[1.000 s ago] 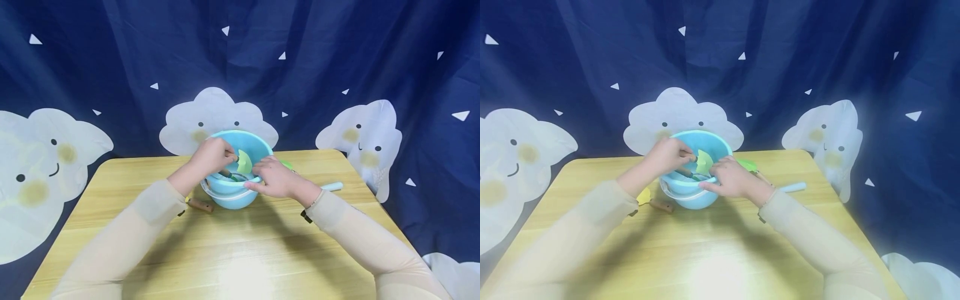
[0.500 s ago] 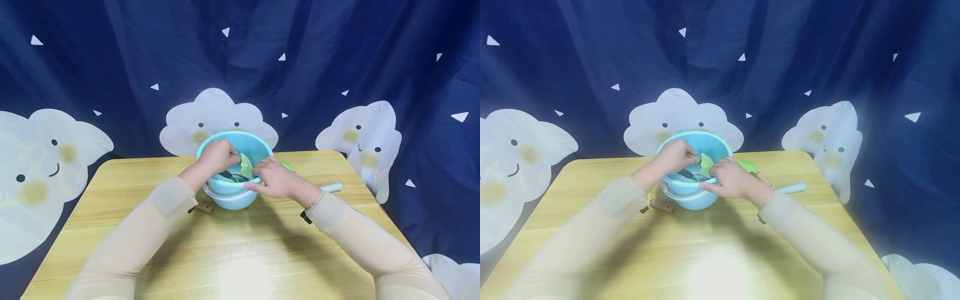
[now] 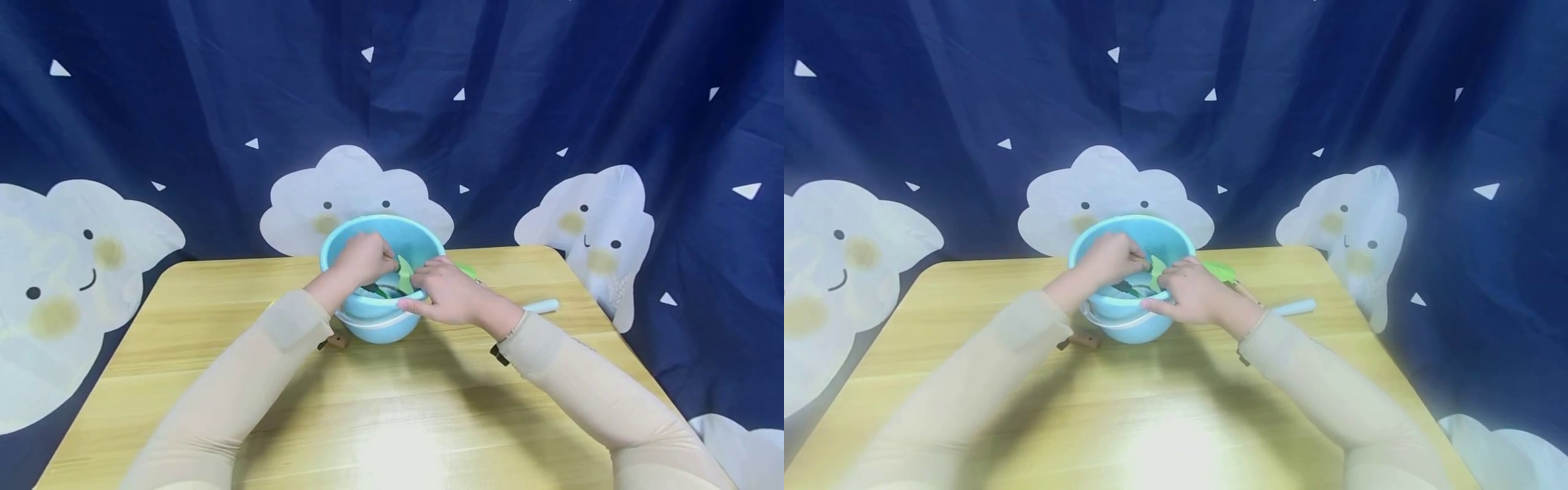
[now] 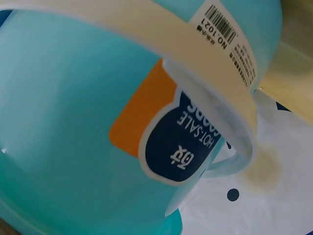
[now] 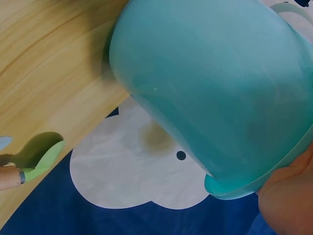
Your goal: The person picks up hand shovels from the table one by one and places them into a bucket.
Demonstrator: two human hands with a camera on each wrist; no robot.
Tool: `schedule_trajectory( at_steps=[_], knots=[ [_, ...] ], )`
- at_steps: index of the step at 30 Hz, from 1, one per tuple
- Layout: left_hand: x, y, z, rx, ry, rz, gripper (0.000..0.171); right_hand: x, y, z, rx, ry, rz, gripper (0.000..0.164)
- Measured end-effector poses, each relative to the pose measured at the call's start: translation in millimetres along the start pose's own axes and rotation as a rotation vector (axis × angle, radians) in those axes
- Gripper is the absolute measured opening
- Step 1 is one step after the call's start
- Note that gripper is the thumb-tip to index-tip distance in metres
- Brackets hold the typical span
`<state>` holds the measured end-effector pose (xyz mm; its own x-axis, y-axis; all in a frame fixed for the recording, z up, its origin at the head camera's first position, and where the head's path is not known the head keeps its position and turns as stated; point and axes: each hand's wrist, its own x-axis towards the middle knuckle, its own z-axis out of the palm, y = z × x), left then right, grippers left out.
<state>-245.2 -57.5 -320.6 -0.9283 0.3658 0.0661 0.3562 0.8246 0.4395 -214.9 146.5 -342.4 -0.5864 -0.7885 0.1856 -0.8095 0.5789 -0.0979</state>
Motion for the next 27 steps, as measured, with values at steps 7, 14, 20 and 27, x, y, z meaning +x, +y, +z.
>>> schedule_trajectory(
  at_steps=[7,14,20,27],
  knots=[
    [2.2,-3.6,9.5,-0.007,-0.039,-0.001,0.014,0,0,1,-0.001,-0.006,0.002,0.046],
    [4.6,-2.7,11.6,0.011,-0.11,0.015,0.015,1,-1,-1,-0.003,-0.011,-0.003,0.048],
    [5.5,-1.0,11.9,0.031,-0.141,0.019,0.013,0,-1,-2,0.002,-0.011,0.003,0.053],
    [4.8,-1.3,13.2,0.035,-0.194,-0.004,0.021,0,0,0,-0.009,-0.013,0.0,0.052]
  ],
)
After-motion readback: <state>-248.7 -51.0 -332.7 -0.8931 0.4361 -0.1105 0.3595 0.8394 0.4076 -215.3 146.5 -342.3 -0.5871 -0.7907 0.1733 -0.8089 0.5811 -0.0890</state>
